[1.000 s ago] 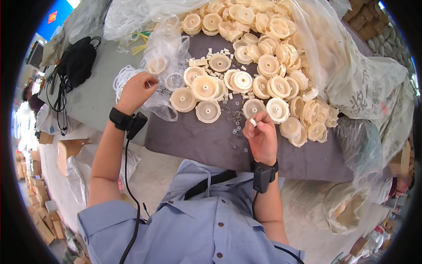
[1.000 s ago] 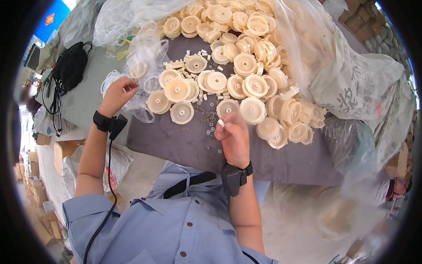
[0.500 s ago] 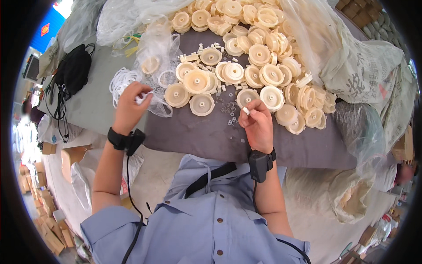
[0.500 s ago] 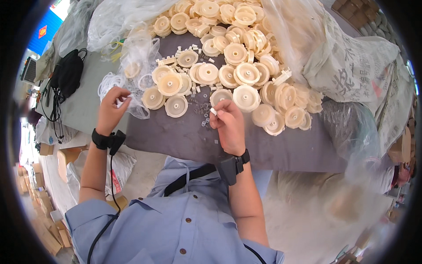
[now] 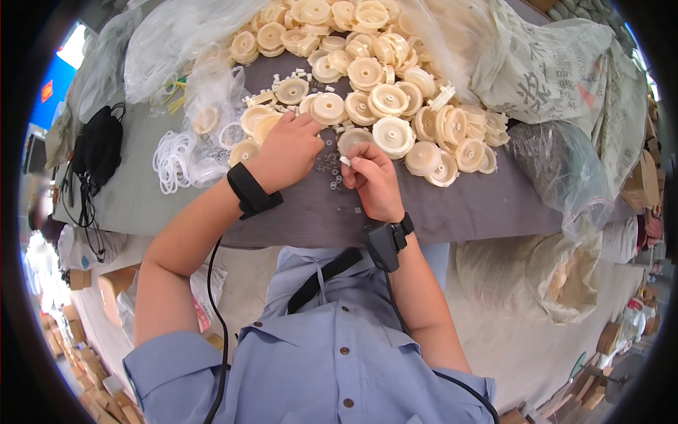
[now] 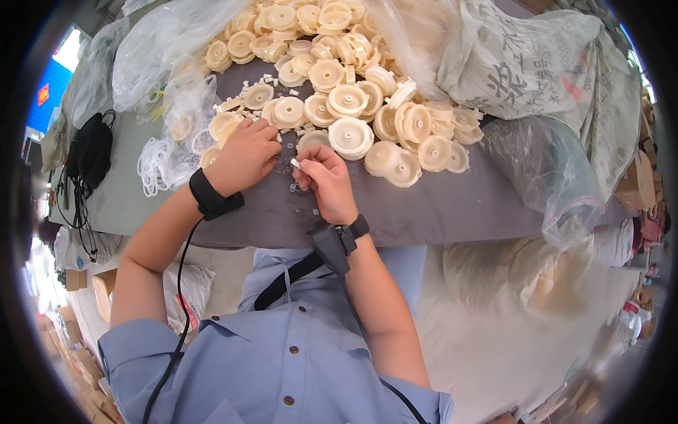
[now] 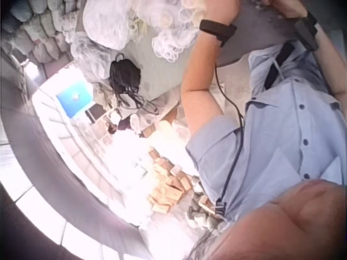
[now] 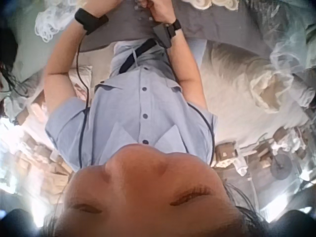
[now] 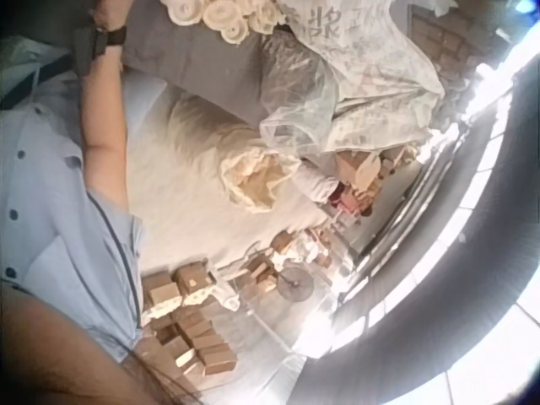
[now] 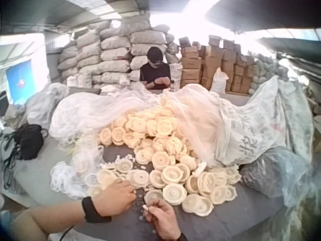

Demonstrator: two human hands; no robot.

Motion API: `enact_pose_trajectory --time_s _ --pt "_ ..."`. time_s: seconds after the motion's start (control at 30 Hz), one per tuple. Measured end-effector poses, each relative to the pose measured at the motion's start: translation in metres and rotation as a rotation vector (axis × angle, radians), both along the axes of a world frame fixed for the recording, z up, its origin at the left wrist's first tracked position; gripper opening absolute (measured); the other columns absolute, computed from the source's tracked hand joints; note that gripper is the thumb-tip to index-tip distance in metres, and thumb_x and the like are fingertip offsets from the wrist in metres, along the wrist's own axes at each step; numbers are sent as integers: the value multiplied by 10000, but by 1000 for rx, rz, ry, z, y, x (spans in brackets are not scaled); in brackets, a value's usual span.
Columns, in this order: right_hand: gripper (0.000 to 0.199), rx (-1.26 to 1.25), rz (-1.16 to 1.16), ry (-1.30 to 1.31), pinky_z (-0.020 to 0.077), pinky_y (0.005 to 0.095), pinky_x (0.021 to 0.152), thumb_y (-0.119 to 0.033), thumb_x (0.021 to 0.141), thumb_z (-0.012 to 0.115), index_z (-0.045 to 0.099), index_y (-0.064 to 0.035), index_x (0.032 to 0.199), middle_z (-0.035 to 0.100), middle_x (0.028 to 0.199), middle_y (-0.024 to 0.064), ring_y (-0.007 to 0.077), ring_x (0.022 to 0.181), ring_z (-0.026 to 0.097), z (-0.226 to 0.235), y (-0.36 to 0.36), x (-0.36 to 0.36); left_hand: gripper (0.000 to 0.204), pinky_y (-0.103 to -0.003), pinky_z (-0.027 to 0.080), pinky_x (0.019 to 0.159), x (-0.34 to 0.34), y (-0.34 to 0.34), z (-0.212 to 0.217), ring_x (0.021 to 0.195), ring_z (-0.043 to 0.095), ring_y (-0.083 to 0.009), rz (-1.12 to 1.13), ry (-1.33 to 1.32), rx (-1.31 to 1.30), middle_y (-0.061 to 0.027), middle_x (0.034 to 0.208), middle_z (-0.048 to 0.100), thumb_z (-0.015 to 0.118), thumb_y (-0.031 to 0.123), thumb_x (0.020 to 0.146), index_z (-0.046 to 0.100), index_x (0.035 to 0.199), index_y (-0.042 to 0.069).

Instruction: Assembling small circular plastic components by inserting metal pins into them at a workstation.

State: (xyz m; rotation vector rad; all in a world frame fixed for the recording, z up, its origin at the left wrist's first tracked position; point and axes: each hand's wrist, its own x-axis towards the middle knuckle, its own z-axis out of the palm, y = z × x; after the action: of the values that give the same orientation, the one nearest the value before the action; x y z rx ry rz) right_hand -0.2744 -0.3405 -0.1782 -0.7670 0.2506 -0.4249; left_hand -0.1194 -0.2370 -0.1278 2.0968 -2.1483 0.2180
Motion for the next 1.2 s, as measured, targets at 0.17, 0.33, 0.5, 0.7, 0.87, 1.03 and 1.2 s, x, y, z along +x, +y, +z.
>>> enact_pose_trajectory --time_s 0.17,0.33,0.5,0.7,0.87,1.03,1.2 --pt "125 -29 8 50 432 171 525 -113 867 575 587 -41 968 617 763 22 53 587 538 -1 1 2 169 -346 419 757 -7 0 8 861 547 -228 44 261 -186 -53 852 582 650 54 663 598 823 66" --pt "156 -43 30 67 459 183 552 -132 867 589 587 -38 991 624 781 26 62 622 564 1 1 1 184 -278 442 705 -21 9 11 828 571 -173 167 734 -179 -49 877 606 638 12 727 600 902 50" --pt "144 -28 74 44 463 185 556 -126 874 579 585 -42 991 623 787 27 64 623 565 1 -1 1 172 -232 428 670 -26 13 12 783 550 -114 253 880 -119 -27 857 597 638 6 754 605 919 43" --pt "167 -28 42 21 461 191 571 -127 869 593 565 -44 1011 603 801 19 69 661 566 -2 1 4 142 -234 411 621 -29 18 15 703 533 -120 152 844 -250 -15 811 594 648 17 748 631 886 45" --pt "255 -120 94 -26 462 213 615 -132 845 635 543 -35 1062 587 869 31 83 754 573 0 2 6 142 -212 413 631 -32 20 8 710 521 -69 225 1083 -312 3 810 604 664 16 753 640 891 41" --pt "263 -128 100 -13 467 214 616 -117 841 635 538 -30 1070 598 883 39 84 737 580 1 3 5 146 -202 430 664 -36 19 5 739 539 -58 275 1347 -301 3 832 614 659 15 771 633 915 29" --pt "228 -115 86 -2 472 211 618 -91 836 636 545 -29 1036 609 911 49 82 719 583 -2 2 4 175 -195 440 686 -34 19 -1 774 560 -58 172 1229 -291 -8 872 622 640 12 792 618 966 18"
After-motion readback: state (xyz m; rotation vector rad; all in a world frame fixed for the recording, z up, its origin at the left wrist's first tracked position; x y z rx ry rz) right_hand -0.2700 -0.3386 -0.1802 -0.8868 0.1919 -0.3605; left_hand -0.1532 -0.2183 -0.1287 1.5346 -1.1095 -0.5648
